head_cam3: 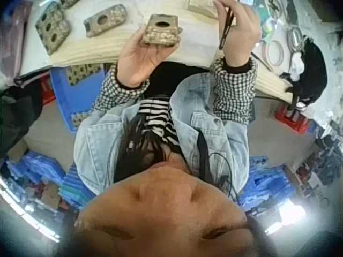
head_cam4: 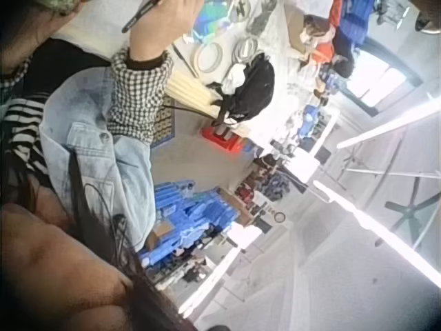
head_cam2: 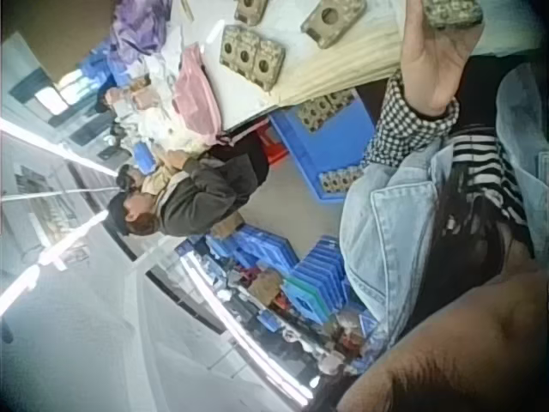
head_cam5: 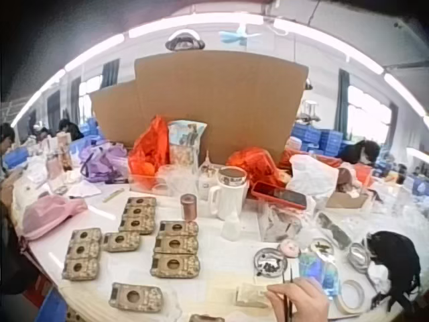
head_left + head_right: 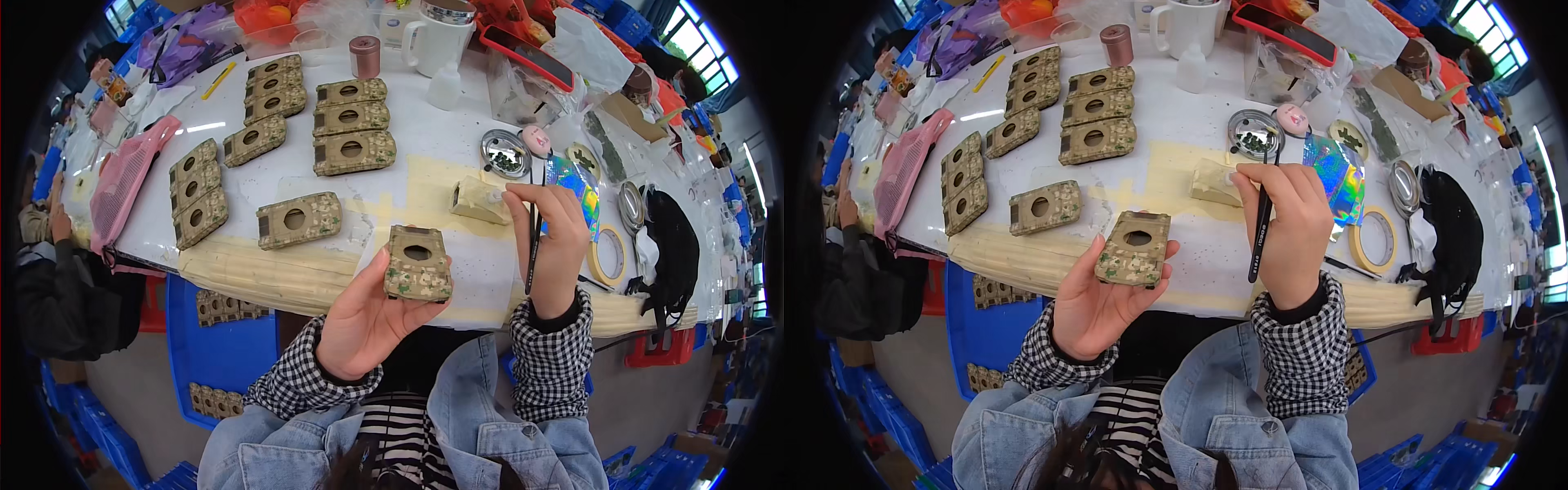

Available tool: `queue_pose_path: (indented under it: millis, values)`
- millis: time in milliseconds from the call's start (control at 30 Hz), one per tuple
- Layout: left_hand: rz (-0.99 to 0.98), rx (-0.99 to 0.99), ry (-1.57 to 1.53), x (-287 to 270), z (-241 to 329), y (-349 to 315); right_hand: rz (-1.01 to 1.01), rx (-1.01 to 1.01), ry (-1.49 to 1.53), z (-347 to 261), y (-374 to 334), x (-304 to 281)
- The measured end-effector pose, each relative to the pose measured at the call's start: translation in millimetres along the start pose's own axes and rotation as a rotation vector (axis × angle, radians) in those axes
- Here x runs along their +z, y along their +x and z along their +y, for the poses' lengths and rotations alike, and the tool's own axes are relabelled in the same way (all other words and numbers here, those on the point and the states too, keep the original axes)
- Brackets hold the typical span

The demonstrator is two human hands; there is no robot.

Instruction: Painting and detailing miniature toy tank models using a brush and tweezers.

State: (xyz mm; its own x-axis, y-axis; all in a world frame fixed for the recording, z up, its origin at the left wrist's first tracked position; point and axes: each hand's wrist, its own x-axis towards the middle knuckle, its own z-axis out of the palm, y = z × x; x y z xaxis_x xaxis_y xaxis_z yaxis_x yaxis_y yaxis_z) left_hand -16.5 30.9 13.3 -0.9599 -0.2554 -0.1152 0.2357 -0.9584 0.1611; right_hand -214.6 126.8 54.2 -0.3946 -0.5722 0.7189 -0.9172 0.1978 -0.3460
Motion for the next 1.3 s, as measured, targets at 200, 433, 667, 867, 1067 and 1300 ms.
queue_pose_path:
  millis: [200, 433, 667, 867, 1067, 1300]
  values:
    - [0.021, -0.011, 0.085, 3, 0, 0, 0.109, 0.054, 0.299, -26, -9, -24]
    - [0.019, -0.026, 0.067, 3, -2, -3, -0.173, 0.12, 0.654, -51, -19, -23]
    - [0.048, -0.008, 0.096, 3, -3, -4, -0.198, 0.205, 0.705, -58, -20, -18]
    - [0.03, -0.038, 0.181, 8, -1, -4, -0.19, 0.187, 0.678, -59, -21, -15]
    - [0.037, -0.04, 0.186, 7, -1, -4, -0.203, 0.177, 0.653, -59, -21, -15]
    - [0.066, 0.004, 0.109, 2, -3, -5, -0.256, 0.183, 0.679, -56, -20, -17]
